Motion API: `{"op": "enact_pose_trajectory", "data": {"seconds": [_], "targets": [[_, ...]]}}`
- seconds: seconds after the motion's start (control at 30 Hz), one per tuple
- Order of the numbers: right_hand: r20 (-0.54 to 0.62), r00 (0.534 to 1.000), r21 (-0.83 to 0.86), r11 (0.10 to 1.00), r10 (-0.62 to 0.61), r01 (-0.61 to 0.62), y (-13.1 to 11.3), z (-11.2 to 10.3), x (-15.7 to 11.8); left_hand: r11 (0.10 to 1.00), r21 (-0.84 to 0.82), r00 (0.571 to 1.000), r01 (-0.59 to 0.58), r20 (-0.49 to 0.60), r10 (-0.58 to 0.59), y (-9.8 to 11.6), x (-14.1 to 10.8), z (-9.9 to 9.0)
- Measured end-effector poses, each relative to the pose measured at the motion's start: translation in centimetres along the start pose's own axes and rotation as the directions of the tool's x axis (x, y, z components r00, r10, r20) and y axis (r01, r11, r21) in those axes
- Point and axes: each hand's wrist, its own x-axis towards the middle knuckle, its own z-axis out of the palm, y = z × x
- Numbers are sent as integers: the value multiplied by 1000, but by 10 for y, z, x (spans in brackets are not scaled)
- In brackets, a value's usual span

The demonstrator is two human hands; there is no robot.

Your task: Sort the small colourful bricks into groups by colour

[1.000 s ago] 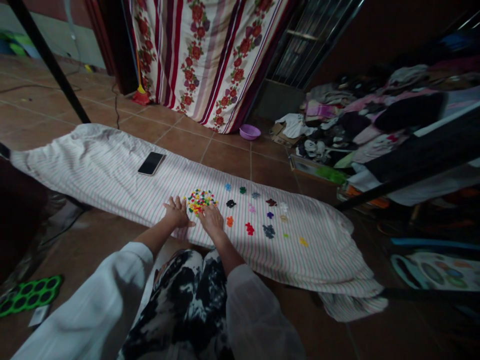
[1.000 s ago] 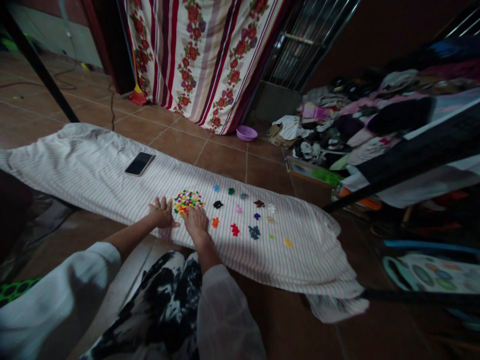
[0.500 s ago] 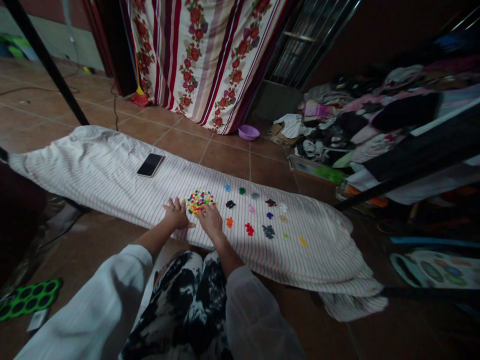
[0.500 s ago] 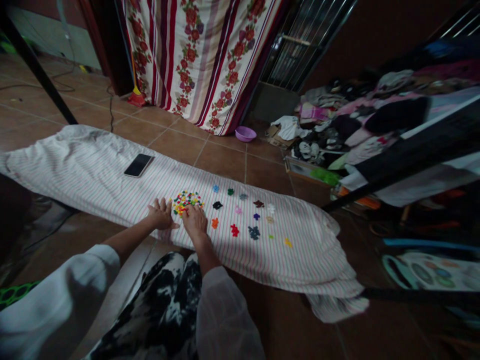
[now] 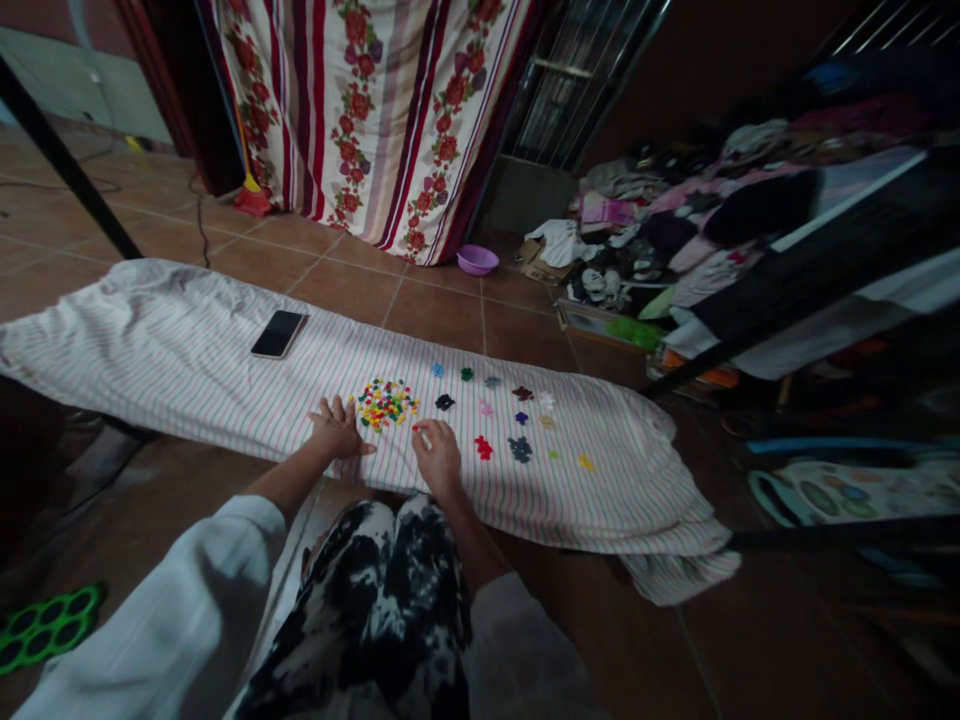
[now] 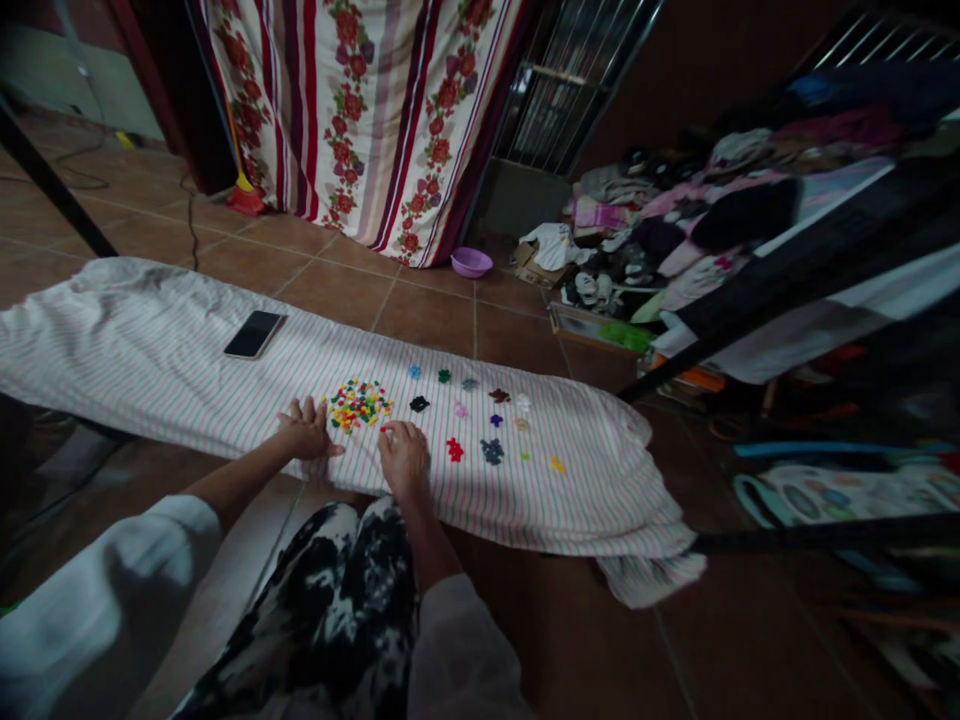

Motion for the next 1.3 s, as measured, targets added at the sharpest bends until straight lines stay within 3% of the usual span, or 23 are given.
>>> {"op": "enact_pose_trajectory", "data": {"seconds": [0.17,0.27,0.57,1.3], "targets": [[-281,960,-102,995,-22,-7,41,-32,-22,1000,-26,1000,-1,-7,1,-1,0,0],[-355,935,-176,983,-13,-54,63,-46,-31,999,-41,1000,-2,-15,2,-1,0,0],[-298,954,-257,962,8,-88,94,-49,-51,1000,-17,1000,11,-15,-11,-3,3,5],[-289,952,-184,971,98,-156,104,-42,-44,1000,-18,1000,-5,-11,5,-2,0,1]]}}
